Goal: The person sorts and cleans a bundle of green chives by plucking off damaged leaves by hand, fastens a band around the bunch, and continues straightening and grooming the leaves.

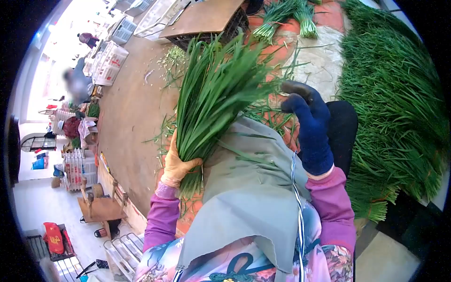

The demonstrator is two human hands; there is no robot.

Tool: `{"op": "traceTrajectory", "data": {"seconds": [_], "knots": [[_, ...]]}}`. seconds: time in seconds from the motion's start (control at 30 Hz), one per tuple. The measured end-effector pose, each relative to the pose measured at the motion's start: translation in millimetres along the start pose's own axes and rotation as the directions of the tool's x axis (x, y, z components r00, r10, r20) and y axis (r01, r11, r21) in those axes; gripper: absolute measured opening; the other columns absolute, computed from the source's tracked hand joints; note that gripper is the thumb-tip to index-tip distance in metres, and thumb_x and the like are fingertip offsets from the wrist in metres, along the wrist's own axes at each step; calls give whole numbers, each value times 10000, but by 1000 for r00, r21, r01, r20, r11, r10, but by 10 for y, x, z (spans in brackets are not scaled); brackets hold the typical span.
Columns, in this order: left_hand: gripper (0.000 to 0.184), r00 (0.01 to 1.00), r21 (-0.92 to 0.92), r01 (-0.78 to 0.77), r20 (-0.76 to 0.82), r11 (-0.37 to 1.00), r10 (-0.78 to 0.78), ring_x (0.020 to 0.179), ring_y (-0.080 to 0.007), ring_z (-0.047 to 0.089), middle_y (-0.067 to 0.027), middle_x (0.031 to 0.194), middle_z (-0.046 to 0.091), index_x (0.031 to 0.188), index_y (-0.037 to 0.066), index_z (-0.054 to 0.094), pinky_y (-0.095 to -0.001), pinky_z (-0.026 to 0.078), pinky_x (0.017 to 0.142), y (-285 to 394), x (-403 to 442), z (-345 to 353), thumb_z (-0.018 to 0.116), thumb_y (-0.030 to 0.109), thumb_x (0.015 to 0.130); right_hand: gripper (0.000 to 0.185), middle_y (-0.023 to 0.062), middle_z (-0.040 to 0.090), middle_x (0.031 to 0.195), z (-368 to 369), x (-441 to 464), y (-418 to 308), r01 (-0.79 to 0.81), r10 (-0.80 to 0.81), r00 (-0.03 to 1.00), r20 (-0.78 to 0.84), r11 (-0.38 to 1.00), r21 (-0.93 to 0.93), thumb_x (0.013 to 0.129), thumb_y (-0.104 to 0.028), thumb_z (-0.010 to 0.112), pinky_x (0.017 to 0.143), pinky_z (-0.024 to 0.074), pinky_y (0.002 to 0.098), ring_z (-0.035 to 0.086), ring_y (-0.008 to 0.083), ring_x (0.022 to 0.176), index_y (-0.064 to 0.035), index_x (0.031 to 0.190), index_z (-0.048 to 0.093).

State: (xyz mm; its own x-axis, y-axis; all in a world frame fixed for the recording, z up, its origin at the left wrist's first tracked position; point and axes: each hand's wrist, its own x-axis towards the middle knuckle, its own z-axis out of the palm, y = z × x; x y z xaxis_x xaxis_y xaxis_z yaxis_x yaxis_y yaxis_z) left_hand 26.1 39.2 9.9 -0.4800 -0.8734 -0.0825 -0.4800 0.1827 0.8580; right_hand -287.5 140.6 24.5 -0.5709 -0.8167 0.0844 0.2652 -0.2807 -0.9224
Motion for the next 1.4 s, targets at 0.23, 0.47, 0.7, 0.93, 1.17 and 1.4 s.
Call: {"op": "traceTrajectory", "data": {"seconds": [0.23,0.47,0.7,0.93,1.17,1.4], "knots": [[849,946,-166,243,261,956,-195,1109,-174,444,-119,1235,454,1335,-61,197,-289,346,962,-104,237,-91,730,160,712,213,73,587,795,510,-202,401,669,-253,634,731,652,-355,727,-204,659,581,457,388,574,278,706,-100,903,599],[480,948,-158,315,1,936,-318,899,-157,563,-79,1011,608,1156,-14,505,-287,449,802,-166,459,98,679,208,768,188,51,514,742,638,-481,788,809,-135,375,917,531,-253,707,-242,593,573,433,383,538,240,686,-112,839,560],[403,936,-186,338,172,923,-308,834,-149,570,-76,947,622,1089,-21,534,-292,466,749,-232,562,74,645,233,796,133,51,511,756,888,-407,658,940,-296,189,936,329,-86,696,-199,545,836,410,440,525,226,770,-101,786,538],[296,966,-599,195,-20,776,-258,837,-126,557,-73,988,594,1063,-14,525,-237,462,745,-324,372,219,608,136,822,512,83,502,970,1108,-241,946,913,-274,395,877,222,-342,655,-324,609,932,325,511,490,248,990,-91,1101,515],[359,843,-545,265,-270,795,-465,899,-152,551,-52,1033,585,1123,-6,520,-276,434,811,-318,254,177,609,156,816,425,60,510,930,996,-400,1071,907,-39,403,914,147,-394,695,-245,548,737,374,373,499,216,872,-68,1082,524],[626,947,-425,227,-114,876,-300,889,-156,542,-102,1060,560,1229,-49,394,-261,442,797,-187,278,196,716,139,726,330,53,495,883,972,-424,1165,927,-298,375,878,94,-364,714,-166,504,712,380,370,484,213,800,-70,1027,544]]}}
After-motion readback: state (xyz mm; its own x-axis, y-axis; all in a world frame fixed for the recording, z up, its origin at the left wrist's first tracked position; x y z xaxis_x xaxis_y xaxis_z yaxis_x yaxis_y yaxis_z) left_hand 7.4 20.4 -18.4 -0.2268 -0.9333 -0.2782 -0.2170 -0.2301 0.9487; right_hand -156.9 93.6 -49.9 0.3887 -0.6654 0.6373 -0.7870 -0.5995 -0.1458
